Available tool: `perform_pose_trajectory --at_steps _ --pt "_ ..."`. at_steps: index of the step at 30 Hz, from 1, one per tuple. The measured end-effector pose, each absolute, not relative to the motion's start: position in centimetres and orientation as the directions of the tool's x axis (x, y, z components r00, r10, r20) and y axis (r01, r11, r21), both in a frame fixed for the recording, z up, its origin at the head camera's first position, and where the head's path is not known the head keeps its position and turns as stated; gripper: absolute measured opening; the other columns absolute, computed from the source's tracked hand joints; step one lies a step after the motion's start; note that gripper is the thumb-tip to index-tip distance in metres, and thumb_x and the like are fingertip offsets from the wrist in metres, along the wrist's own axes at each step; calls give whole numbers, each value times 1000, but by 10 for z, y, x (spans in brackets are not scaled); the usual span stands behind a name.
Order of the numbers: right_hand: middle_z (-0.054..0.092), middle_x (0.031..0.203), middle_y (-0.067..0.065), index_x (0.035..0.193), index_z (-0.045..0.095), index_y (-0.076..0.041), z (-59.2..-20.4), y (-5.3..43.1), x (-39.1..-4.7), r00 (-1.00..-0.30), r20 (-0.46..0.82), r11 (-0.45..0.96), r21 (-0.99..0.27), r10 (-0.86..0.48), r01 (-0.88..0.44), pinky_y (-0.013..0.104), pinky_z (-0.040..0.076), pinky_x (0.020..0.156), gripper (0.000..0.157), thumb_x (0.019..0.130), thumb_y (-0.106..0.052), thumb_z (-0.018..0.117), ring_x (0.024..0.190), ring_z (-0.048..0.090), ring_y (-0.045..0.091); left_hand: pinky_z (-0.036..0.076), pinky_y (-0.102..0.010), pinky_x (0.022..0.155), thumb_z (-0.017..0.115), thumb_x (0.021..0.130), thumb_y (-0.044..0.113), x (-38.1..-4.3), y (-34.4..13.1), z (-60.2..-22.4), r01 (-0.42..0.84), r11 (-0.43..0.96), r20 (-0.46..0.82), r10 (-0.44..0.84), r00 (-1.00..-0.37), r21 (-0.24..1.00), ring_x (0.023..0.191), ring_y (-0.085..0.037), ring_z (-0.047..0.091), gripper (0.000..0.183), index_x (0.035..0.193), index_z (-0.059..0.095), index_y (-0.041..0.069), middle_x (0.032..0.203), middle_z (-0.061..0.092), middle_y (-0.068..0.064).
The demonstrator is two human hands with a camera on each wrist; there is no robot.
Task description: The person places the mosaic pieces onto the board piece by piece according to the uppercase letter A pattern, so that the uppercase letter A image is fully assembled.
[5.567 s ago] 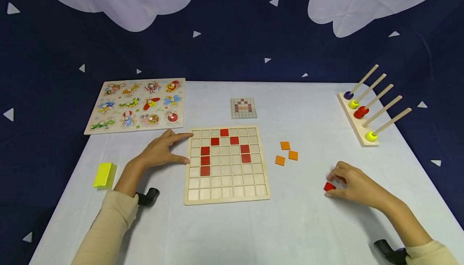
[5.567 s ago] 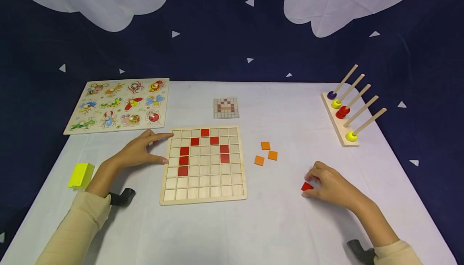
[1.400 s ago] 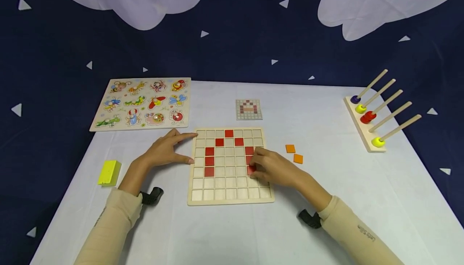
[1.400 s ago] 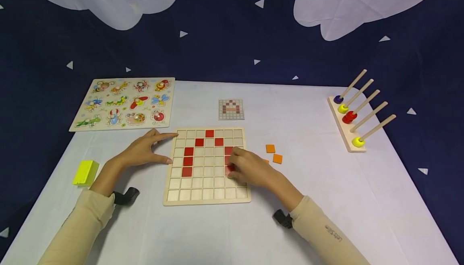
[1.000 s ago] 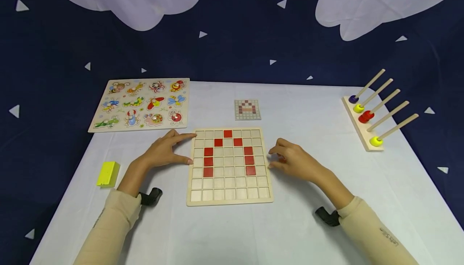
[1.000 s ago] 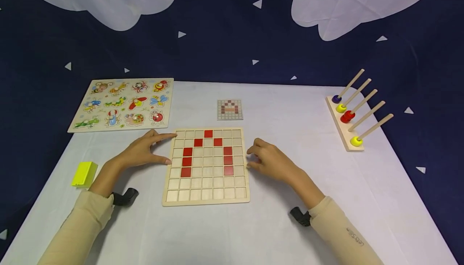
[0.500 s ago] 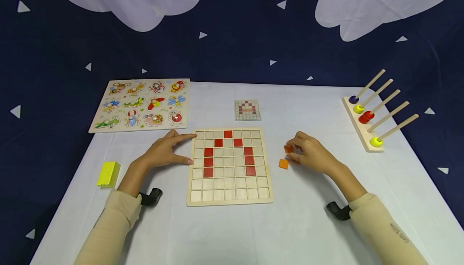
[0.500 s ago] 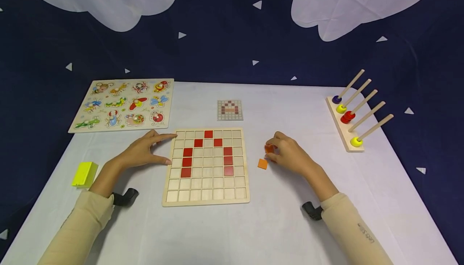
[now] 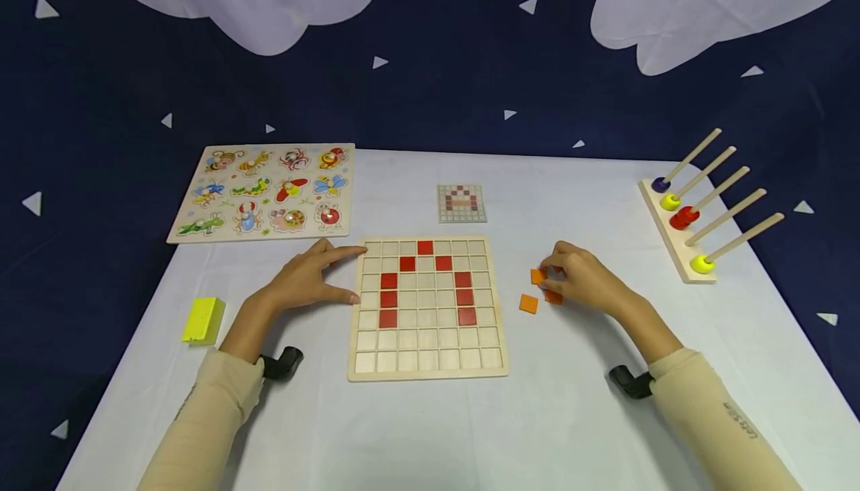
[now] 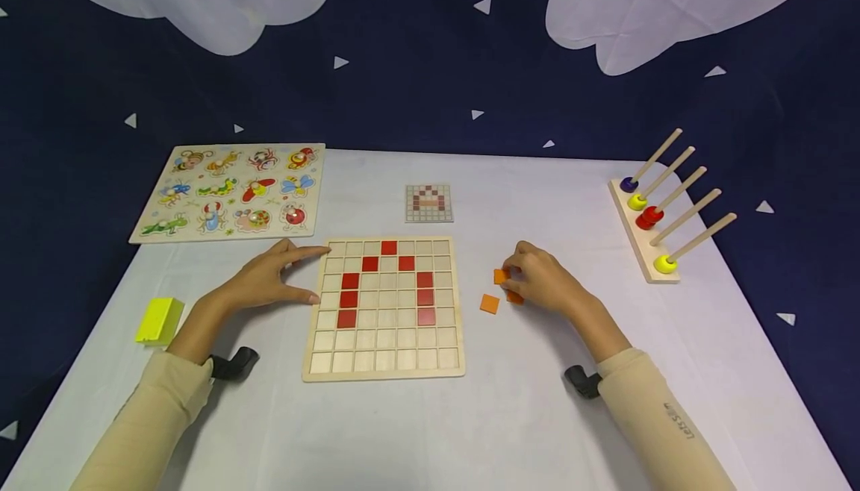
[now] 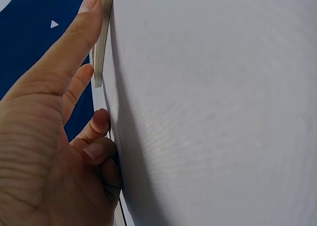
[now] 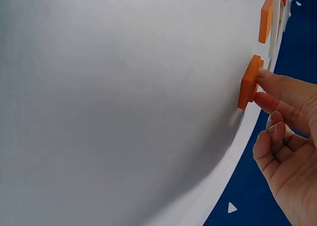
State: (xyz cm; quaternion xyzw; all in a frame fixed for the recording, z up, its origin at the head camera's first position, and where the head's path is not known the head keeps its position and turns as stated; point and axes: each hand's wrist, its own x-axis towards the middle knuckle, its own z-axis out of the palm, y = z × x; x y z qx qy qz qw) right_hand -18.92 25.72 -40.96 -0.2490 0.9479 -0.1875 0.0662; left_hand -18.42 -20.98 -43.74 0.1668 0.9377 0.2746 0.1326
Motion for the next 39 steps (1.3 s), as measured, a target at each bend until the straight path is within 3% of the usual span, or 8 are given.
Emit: perform_pose_trajectory --at_steps 16,39 --pt "50 80 2 98 74 -1 -411 255 -197 -851 -9 776 -414 -525 -475 26 38 63 25 80 -15 83 73 45 14 33 -33 69 87 69 51 -184 -209 -435 242 794 -160 388 -907 557 81 -18 37 89 147 50 29 96 44 -5" --pt "54 85 7 100 74 -3 -389 192 -199 -780 32 675 -480 -625 -560 28 43 65 23 80 -14 79 77 49 18 31 -33 68 88 68 51 -185 -209 -435 233 801 -169 381 -909 552 80 -18 36 90 147 49 30 96 43 -5"
